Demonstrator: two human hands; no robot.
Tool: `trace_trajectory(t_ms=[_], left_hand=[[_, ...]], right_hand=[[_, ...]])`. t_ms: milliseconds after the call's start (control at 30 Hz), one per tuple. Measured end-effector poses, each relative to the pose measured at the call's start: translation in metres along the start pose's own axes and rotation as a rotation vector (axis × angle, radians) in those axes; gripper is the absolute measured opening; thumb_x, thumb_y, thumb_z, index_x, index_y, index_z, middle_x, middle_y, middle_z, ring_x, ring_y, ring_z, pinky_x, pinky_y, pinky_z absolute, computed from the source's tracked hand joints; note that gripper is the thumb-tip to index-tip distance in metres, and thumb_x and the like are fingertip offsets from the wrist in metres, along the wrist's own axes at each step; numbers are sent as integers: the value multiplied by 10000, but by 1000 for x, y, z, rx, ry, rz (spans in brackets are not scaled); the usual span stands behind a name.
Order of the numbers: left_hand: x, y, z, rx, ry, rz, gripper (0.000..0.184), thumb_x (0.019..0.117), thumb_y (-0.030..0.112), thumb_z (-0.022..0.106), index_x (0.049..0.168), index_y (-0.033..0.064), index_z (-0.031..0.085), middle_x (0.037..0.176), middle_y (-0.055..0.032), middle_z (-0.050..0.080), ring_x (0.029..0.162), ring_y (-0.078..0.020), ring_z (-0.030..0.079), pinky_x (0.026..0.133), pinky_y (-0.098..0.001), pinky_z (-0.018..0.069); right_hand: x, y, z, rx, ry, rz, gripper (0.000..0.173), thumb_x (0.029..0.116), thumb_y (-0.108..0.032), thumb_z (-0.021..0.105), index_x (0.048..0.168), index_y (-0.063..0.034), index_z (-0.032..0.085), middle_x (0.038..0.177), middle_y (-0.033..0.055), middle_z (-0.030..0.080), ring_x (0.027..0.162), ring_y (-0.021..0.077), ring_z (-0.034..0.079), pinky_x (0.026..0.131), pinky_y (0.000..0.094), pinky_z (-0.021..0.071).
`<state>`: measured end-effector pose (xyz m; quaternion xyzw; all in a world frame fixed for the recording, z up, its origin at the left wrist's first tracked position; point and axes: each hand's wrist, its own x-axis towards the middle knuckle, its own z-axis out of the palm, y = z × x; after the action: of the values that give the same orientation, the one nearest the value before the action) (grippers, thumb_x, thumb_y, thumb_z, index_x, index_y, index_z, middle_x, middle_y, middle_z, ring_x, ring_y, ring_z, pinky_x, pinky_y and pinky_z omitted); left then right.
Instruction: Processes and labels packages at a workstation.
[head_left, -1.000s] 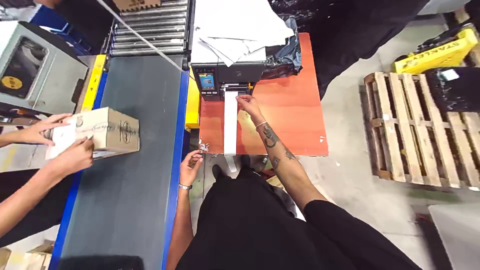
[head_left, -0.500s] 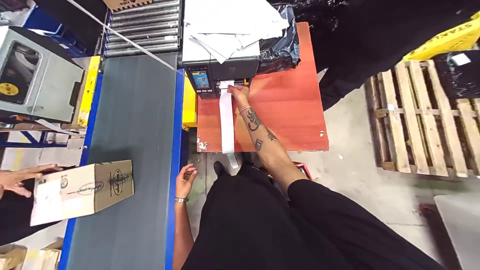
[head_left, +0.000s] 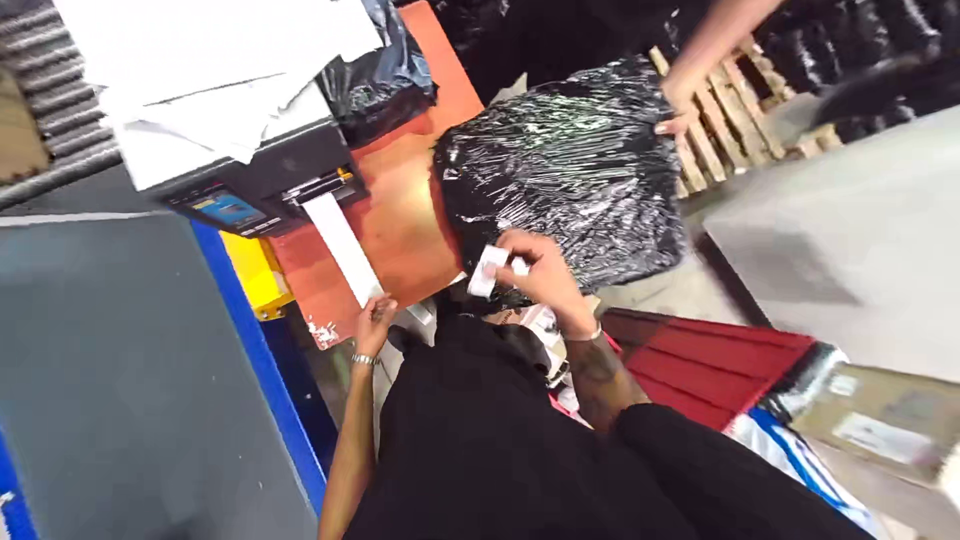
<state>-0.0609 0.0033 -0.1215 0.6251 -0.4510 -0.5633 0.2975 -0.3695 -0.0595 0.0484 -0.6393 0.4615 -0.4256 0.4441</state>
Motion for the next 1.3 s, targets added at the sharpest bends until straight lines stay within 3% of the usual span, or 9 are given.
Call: trace_trajectory(t_ms=[167,300,500,633,767,967,1133,1233,1300], left_hand=[[77,50,101,91,-112,-125,897,977,415,683,1586,-55,223,1513,-304,451,1379,-375,506,1152,-484,431],[119,60,145,-1,47,-158,1020,905,447,765,1581,-67,199,1554,-303,392,1443,-353,430,1201,-453,368],[142,65,138,45,51,-269,987,824,406,858,1526,-59,345,1503,-266,477,1419,-313,465,1196,-434,371],[153,68,141,-106,50,-289,970,801,352,884,1515,-51,365,1479,-252,506,1387,-289,501,1173,-423,406],[151,85,146,-281,146,-294,962,764,278,920,1489,-71,392,1420,-264,558,1340,-295,549,1151,-430,442],[74,94,104,-242,296,-60,1040,652,268,961,1465,-92,422,1356,-276,603,1295,-304,591,1132,-443,465],[-34,77,14,-451,484,275,1093,585,193,958,1431,-184,377,1341,-212,618,1233,-119,613,1081,-285,498],[-115,38,-42,-606,656,409,1141,607,285,966,1479,-52,313,1322,-20,654,1188,-48,637,1048,-288,543],[-176,5,-75,-670,859,445,965,602,338,974,1389,93,471,1167,61,731,1046,-37,698,935,-291,599]], right_hand=[[39,128,-80,-564,112,94,285,849,-265,821,875,-4,711,1061,194,658,1054,364,608,921,541,495],[63,219,-91,-726,48,78,371,824,-412,817,890,-52,755,1085,191,677,1111,412,594,957,586,482],[59,215,-118,-897,332,433,739,787,-507,859,1202,47,603,1287,319,568,1223,497,551,1009,636,461],[52,236,-213,-921,489,677,968,872,-707,645,1500,1,439,1541,308,410,1422,506,389,1134,710,299],[57,255,-243,-695,397,883,822,1006,-691,423,1444,-4,532,1383,345,562,1323,512,514,1091,691,365],[20,209,-172,-451,644,819,806,1040,-631,393,1391,81,535,1379,287,575,1285,313,570,1114,483,424],[-5,142,-94,-80,733,482,377,1070,-272,456,1247,61,463,1042,36,542,903,-5,583,865,227,519],[-13,92,-13,-6,640,186,288,1065,-174,403,1211,69,457,1013,-36,541,910,-62,577,888,196,515],[-20,61,49,6,540,71,254,1038,-151,453,1176,61,471,996,-62,552,902,-79,571,865,181,519]])
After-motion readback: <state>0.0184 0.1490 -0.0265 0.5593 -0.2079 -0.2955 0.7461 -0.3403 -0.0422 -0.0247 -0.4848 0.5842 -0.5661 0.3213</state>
